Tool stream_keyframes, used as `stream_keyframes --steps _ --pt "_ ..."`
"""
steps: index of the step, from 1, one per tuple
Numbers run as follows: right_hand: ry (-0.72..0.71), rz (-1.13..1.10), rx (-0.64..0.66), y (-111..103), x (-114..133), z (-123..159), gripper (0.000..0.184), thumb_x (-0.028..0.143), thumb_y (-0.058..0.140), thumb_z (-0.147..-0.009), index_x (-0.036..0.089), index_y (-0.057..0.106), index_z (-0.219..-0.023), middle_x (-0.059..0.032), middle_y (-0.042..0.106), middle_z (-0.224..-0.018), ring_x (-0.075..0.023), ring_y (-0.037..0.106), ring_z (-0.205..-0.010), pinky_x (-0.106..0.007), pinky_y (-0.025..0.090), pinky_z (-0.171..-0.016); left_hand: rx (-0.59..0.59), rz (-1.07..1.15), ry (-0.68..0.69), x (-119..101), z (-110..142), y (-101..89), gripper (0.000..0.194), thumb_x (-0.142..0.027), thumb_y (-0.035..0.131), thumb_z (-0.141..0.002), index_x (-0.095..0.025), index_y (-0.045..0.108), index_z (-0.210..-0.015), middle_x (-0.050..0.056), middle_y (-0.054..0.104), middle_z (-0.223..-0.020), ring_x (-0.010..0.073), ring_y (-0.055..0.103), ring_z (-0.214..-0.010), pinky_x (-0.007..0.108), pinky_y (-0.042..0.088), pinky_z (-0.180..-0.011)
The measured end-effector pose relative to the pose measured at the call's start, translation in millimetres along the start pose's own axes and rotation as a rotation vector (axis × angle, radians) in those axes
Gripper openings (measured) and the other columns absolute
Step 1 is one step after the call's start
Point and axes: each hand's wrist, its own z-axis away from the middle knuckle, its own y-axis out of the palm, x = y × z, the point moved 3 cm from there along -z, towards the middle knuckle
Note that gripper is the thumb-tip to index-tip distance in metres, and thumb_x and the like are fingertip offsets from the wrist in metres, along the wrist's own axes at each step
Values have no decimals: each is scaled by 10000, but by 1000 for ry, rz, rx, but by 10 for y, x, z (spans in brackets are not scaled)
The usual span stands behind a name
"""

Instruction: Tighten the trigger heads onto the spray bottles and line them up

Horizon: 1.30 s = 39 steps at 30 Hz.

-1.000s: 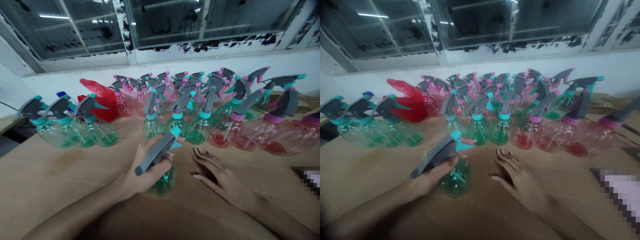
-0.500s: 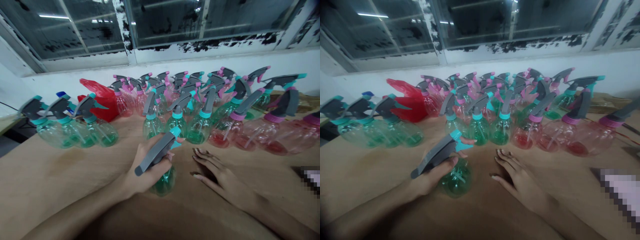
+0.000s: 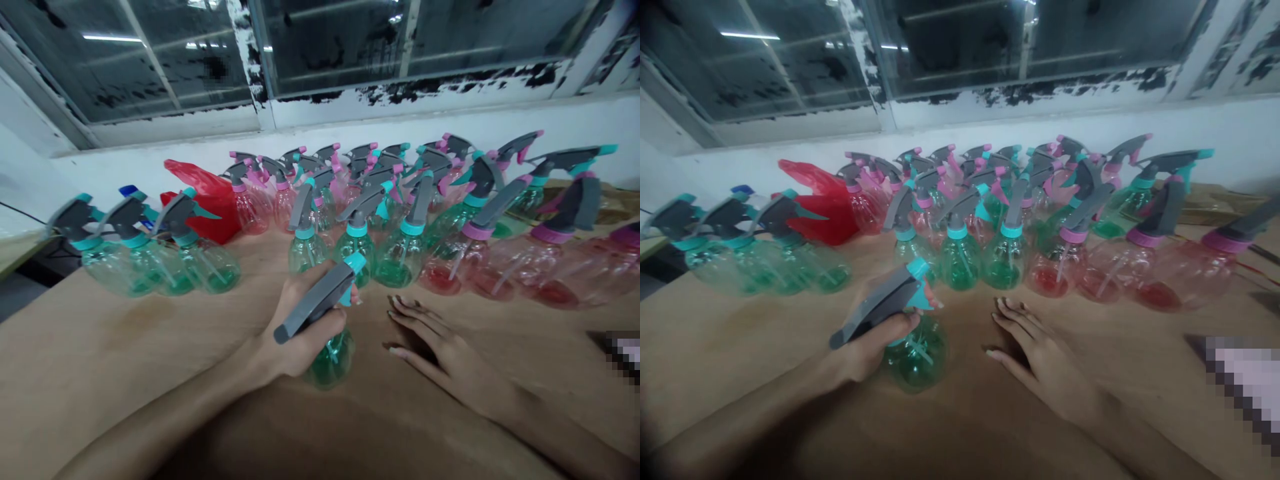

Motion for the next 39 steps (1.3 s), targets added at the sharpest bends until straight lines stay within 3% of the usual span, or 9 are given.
stream_keyframes --steps 5,10,26,34,39 --pt "5 -24 -36 3 -8 11 515 455 479 -853 225 438 -1312 -72 469 -1363 -261 407 -1260 -497 370 -1024 47 50 17 120 -26 59 248 -155 484 -679 -246 613 -871 -17 597 -690 164 570 -621 274 470 -612" --pt "-13 -14 -30 9 -15 10 517 454 480 -853 212 443 -1309 -75 464 -1368 -260 402 -1263 -497 357 -1033 -98 79 -61 228 -24 108 330 -167 499 -726 -247 600 -1030 -6 623 -759 162 588 -650 265 482 -606" --pt "-13 -30 -27 -11 -18 9 511 444 477 -860 234 420 -1323 -72 453 -1377 -254 379 -1279 -496 332 -1046 -113 52 -80 193 -7 139 286 -211 520 -769 -243 603 -1041 -1 612 -727 186 584 -667 336 512 -706" --pt "-15 -31 -29 -24 0 4 495 446 476 -860 224 446 -1301 -67 450 -1379 -243 382 -1278 -480 341 -1048 -94 104 -68 168 -19 145 347 -200 515 -760 -195 587 -1099 2 584 -707 161 570 -632 310 515 -697" --pt "-22 -11 -22 -12 -8 8 501 448 473 -863 220 432 -1308 -65 442 -1384 -240 370 -1285 -480 326 -1059 -113 68 -76 171 -16 139 259 -200 521 -757 -200 602 -1003 -13 557 -662 148 549 -596 287 498 -633"
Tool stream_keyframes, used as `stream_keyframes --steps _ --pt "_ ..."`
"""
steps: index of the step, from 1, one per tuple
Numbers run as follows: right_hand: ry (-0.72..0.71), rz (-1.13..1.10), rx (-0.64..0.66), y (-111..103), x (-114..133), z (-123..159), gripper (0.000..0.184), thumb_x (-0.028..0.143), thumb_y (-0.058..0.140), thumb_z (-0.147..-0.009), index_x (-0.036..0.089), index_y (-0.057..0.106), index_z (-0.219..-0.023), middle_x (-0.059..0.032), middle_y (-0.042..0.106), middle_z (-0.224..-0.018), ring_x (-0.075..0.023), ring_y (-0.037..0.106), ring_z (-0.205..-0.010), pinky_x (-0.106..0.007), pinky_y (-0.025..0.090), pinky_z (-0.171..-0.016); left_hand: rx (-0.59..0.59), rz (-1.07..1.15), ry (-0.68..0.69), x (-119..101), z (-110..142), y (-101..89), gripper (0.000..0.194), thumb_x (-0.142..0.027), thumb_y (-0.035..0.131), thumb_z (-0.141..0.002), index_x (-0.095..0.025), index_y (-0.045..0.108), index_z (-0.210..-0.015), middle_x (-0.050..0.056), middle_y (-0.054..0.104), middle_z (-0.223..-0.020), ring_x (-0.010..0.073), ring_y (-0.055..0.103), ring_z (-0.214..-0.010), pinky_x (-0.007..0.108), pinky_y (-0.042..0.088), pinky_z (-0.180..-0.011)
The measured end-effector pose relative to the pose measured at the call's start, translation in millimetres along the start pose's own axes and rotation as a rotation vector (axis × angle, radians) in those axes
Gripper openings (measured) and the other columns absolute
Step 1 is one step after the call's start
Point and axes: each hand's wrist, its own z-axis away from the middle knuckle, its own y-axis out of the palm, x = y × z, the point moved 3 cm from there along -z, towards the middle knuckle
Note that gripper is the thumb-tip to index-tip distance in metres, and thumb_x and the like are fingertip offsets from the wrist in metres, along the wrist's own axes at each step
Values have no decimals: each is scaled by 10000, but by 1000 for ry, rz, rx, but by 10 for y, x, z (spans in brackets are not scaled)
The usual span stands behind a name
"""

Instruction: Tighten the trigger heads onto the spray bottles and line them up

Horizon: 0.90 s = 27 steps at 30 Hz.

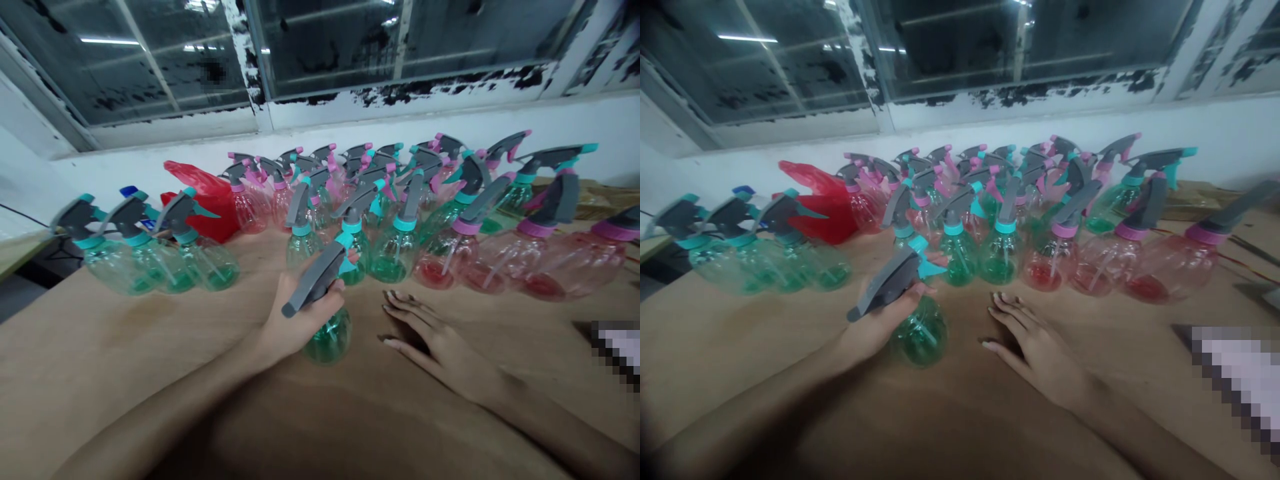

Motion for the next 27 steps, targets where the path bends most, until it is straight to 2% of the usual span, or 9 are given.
stream_keyframes --steps 3,5,9,12,16,19,20,23,27 --pt "-6 -8 -3 7 -6 6 506 443 471 -865 231 413 -1321 -61 435 -1390 -243 367 -1287 -489 325 -1058 -40 -102 -13 21 24 2 120 -249 560 -755 -205 593 -862 -20 562 -629 147 547 -561 275 481 -561" --pt "1 -5 6 12 -11 8 511 443 471 -866 228 406 -1325 -64 432 -1392 -241 364 -1289 -485 327 -1057 -53 -160 -12 27 61 7 135 -280 598 -739 -207 586 -852 -10 608 -675 154 571 -585 289 493 -587" --pt "9 4 7 22 -16 7 514 455 472 -860 225 418 -1317 -64 432 -1393 -242 368 -1286 -476 339 -1050 49 -86 -43 0 172 -15 264 -270 604 -757 -203 583 -1011 39 680 -969 192 639 -823 321 521 -741" --pt "14 17 10 39 -25 17 510 460 463 -862 219 431 -1309 -65 432 -1393 -245 368 -1286 -473 343 -1047 84 -89 -74 13 249 -166 155 -283 575 -796 -194 640 -905 28 697 -960 199 644 -871 307 526 -766" --pt "31 45 16 35 -34 23 522 484 452 -856 210 449 -1300 -70 450 -1379 -250 383 -1276 -454 348 -1045 -123 -177 -74 264 266 -575 153 -328 624 -761 -197 659 -832 22 703 -901 221 639 -895 342 511 -823" --pt "54 76 45 -20 18 -50 503 520 457 -838 224 507 -1241 -65 500 -1335 -261 443 -1230 -452 386 -1014 -428 -240 0 528 213 -895 163 -349 670 -721 -201 650 -786 16 700 -865 217 651 -835 351 519 -790" --pt "56 83 52 -52 63 -101 487 523 454 -839 228 521 -1221 -63 519 -1316 -261 474 -1202 -450 407 -995 -487 -250 19 603 179 -964 172 -348 681 -712 -199 644 -790 18 695 -871 214 651 -823 350 517 -783" --pt "-3 74 26 -181 303 -332 404 477 407 -880 230 549 -1165 -57 578 -1241 -246 545 -1121 -429 457 -936 -559 -268 60 752 33 -1053 203 -344 682 -710 -180 633 -820 22 685 -822 200 642 -782 335 510 -760" --pt "-37 44 -86 -346 697 -748 395 442 407 -889 209 534 -1181 -75 604 -1177 -235 644 -904 -396 532 -753 -557 -282 95 852 -192 -1030 224 -357 637 -749 -161 642 -857 35 689 -808 200 636 -793 329 495 -769"
